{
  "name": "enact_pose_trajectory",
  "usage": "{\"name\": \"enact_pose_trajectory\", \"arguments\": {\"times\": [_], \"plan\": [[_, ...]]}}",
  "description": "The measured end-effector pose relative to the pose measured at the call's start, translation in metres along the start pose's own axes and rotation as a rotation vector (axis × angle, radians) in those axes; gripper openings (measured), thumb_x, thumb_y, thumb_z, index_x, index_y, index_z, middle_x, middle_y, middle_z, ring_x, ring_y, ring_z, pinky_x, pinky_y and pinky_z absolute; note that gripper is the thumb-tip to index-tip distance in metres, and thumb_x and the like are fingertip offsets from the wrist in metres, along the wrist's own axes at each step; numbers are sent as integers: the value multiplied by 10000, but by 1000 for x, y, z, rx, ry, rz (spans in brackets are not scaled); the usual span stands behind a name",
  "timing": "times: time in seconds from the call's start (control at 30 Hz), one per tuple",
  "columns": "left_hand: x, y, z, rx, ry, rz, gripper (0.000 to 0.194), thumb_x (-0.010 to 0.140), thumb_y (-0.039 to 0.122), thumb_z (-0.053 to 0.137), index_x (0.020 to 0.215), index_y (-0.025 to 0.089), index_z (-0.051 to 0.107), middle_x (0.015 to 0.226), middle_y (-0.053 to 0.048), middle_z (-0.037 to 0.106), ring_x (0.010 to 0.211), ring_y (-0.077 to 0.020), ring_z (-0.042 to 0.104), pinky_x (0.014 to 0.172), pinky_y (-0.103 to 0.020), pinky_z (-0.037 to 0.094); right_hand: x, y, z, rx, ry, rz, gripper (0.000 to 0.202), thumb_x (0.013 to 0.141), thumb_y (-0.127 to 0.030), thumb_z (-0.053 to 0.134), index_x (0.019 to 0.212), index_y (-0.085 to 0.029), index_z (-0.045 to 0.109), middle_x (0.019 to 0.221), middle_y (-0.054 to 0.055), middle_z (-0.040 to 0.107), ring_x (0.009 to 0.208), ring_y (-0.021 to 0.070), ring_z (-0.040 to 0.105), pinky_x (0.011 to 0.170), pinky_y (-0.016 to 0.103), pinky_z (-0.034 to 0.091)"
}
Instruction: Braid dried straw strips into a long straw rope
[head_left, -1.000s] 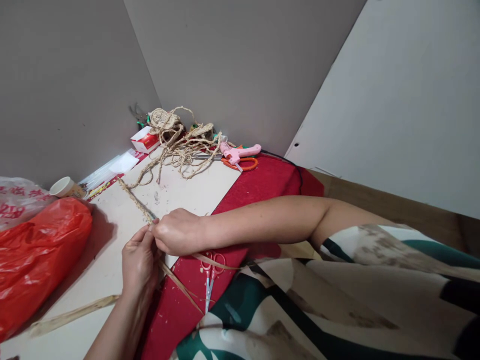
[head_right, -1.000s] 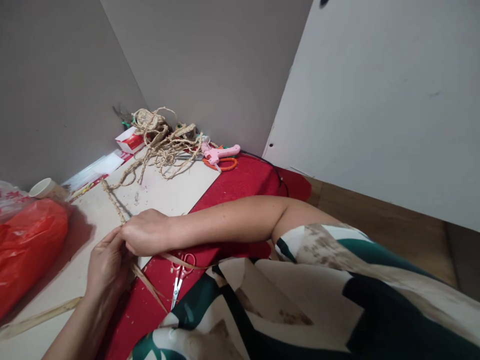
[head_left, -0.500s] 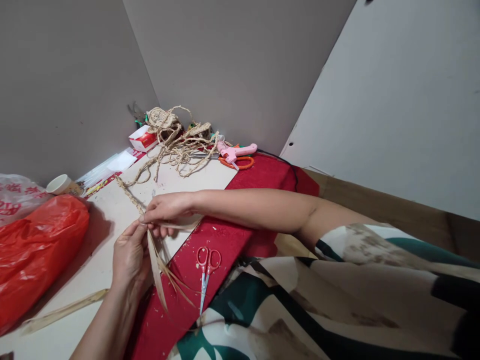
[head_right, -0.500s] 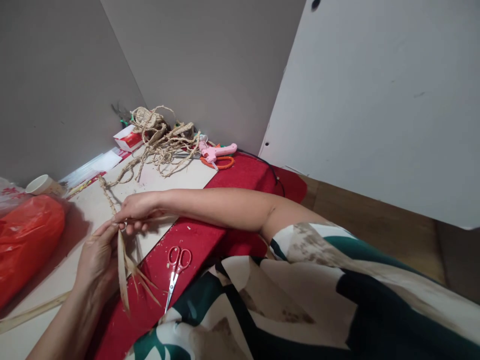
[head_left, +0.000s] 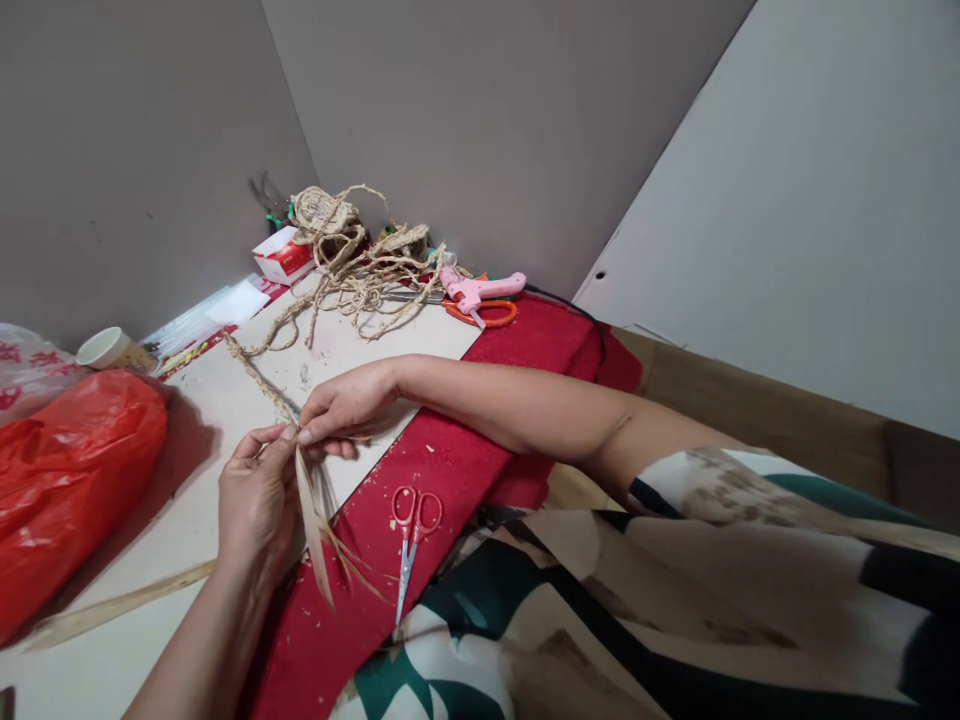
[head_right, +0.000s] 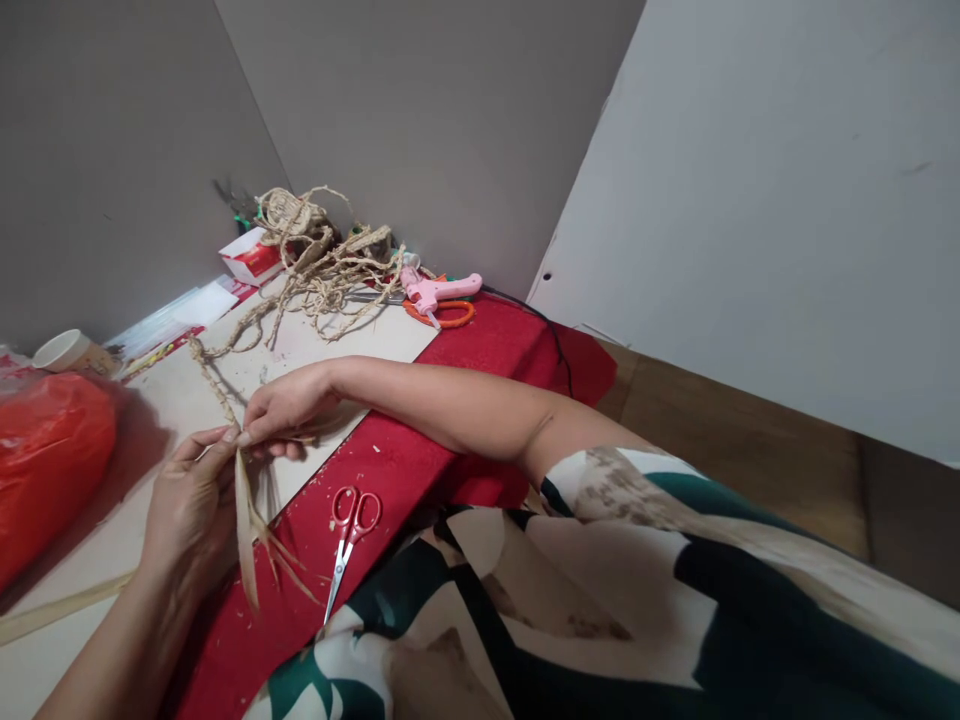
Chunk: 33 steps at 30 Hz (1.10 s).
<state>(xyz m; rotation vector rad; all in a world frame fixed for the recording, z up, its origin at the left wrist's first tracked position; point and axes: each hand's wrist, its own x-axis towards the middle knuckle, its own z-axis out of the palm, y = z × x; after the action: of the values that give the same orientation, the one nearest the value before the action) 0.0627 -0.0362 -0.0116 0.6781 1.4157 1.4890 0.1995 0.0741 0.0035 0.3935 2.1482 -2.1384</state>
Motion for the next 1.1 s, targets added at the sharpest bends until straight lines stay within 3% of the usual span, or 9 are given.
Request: {"name": "enact_pose_trajectory", "arguments": {"times": [0.1, 0.27, 0.4, 0.63, 0.87, 0.97, 1.1], "plan": [[-1, 1, 0, 10, 19, 34, 308, 577, 209, 829, 794, 161, 616, 658, 3, 683, 539, -100, 604, 525, -175, 466, 2, 0, 1, 41, -5, 8, 199, 945, -234, 463, 781, -122, 474, 602, -27, 556, 458, 47, 499, 448, 156, 371], [-1, 0, -1, 47, 51, 50, 289, 569, 222, 840, 772, 154, 645, 716, 2, 686, 604, -105, 622, 597, -198, 487, 1, 0, 1, 33, 17, 4, 242, 944, -201, 457, 713, -130, 456, 485, -100, 336, 367, 20, 285, 372, 156, 204], [-2, -1, -1, 134, 61, 79, 277, 593, 274, 831, 791, 159, 676, 774, -2, 689, 633, -101, 612, 618, -201, 476, -1, 2, -1, -31, -6, 6, 253, 954, -247, 443, 752, -116, 520, 491, -92, 333, 362, 17, 263, 365, 164, 171], [-9, 5, 3, 412, 111, 319, 228, 686, 367, 770, 777, 172, 697, 742, 7, 661, 650, -106, 568, 640, -205, 458, 0, 4, 0, 134, -20, 68, 293, 959, -302, 401, 696, -182, 356, 476, -101, 286, 330, 26, 211, 341, 150, 138], [-10, 2, -5, 708, 57, 514, 222, 833, 409, 625, 899, 205, 681, 817, -23, 669, 722, -140, 584, 678, -238, 454, 1, 8, 1, 335, -102, 48, 305, 953, -327, 382, 684, -190, 333, 479, -108, 219, 323, 25, 157, 328, 137, 106], [-9, 0, -7, 768, 37, 551, 246, 863, 404, 579, 957, 201, 682, 862, -32, 676, 762, -152, 589, 700, -246, 447, 2, 8, 5, 374, -58, 52, 296, 921, -297, 399, 659, -192, 310, 472, -110, 202, 320, 20, 118, 325, 137, 81], [-9, 1, -3, 819, 77, 513, 239, 850, 358, 598, 993, 200, 705, 841, -25, 690, 699, -142, 577, 605, -227, 429, 5, 6, 14, 306, 135, 31, 224, 864, -229, 399, 652, -187, 342, 461, -101, 225, 329, 29, 149, 321, 139, 105]]}}
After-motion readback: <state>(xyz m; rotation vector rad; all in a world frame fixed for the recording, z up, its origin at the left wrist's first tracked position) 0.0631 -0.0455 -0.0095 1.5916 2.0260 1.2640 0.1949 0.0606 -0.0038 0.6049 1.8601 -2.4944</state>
